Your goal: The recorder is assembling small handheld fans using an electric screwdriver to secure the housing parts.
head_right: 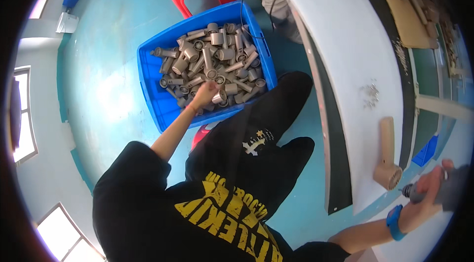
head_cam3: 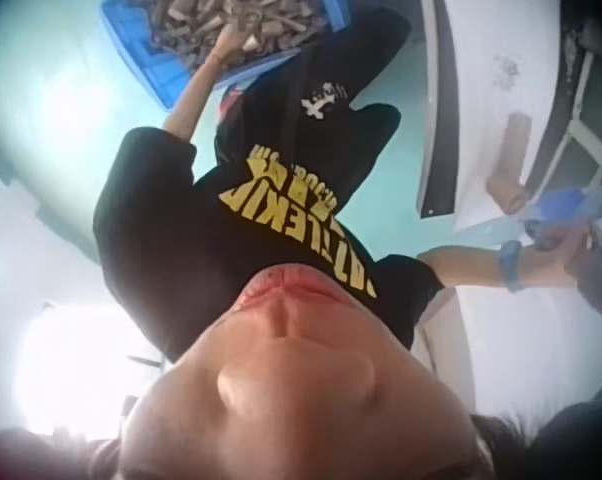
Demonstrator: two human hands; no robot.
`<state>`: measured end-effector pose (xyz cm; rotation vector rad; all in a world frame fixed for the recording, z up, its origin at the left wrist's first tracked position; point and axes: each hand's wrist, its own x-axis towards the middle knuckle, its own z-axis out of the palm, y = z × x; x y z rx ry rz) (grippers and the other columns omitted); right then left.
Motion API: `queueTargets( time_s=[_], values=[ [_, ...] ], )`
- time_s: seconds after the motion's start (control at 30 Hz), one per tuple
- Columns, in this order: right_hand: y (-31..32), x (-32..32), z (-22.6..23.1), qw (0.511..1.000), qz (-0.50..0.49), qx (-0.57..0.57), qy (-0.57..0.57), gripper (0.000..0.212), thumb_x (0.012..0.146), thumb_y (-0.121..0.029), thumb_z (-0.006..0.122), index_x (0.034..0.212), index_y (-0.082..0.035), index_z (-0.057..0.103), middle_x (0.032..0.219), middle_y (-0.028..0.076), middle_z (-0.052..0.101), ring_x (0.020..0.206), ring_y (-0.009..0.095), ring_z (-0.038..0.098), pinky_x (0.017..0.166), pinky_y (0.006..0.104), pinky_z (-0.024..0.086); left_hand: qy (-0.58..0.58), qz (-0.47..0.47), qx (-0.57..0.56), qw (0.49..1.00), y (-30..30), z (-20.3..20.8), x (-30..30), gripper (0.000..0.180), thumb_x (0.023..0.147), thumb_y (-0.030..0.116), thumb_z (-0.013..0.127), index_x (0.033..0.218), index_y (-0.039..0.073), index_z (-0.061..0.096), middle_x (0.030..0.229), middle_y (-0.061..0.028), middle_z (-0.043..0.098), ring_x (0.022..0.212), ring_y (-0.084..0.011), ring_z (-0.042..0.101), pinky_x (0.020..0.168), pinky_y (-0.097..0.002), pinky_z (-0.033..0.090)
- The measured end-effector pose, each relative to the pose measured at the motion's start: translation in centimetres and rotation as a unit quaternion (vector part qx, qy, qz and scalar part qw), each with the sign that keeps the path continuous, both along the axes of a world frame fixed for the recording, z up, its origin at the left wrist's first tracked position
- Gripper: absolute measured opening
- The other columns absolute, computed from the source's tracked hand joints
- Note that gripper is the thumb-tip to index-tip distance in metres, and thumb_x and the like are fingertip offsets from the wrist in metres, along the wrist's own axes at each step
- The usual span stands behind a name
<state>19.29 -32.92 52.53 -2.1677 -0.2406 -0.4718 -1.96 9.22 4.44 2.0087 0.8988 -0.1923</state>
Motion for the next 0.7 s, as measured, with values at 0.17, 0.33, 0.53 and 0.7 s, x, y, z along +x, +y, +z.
queueTargets(
  time_s=[0.17,0.33,0.53,0.7],
  values=[
    [1.1,1.1,0.1,0.997,-0.023,-0.07,-0.001,0.026,0.087,-0.015,0.059,0.107,0.001,0.054,0.06,-0.001,0.039,0.05,0.004,0.029,0.046,0.0204,0.021,0.06,0.214,0.131,0.966,3.8,-6.2,6.9,0.064,0.071,0.034,0.073,0.118,0.003,0.043,0.119,-0.0271,0.045,0.105,-0.0434,0.052,0.089,-0.045,0.046],
    [4.1,1.4,1.1,0.957,0.17,0.225,0.066,0.019,0.087,-0.007,0.054,0.104,-0.002,0.047,0.056,-0.005,0.034,0.047,0.002,0.031,0.045,0.0192,0.025,0.13,0.197,0.177,0.956,9.2,-10.4,9.7,0.059,0.075,0.057,0.06,0.11,0.01,0.056,0.11,-0.0202,0.057,0.096,-0.0405,0.06,0.079,-0.0496,0.05],
    [10.4,4.1,-1.6,0.849,0.315,0.422,0.054,0.015,0.084,-0.004,0.051,0.099,-0.003,0.048,0.057,-0.007,0.037,0.047,0.002,0.035,0.049,0.0197,0.032,-0.16,0.168,0.074,0.97,6.9,-7.4,9.3,0.055,0.085,0.035,0.066,0.122,0.002,0.041,0.114,-0.0231,0.055,0.105,-0.0375,0.056,0.088,-0.0414,0.044],
    [9.6,5.8,-5.8,0.902,0.173,0.394,0.032,0.019,0.084,-0.009,0.05,0.103,-0.003,0.049,0.057,-0.006,0.034,0.049,0.006,0.033,0.052,0.0234,0.029,-0.308,0.085,-0.099,0.942,0.6,8.7,10.3,0.021,0.092,0.017,0.059,0.105,0.001,0.052,0.094,-0.0058,0.059,0.085,-0.0132,0.054,0.077,-0.0259,0.044]
  ],
)
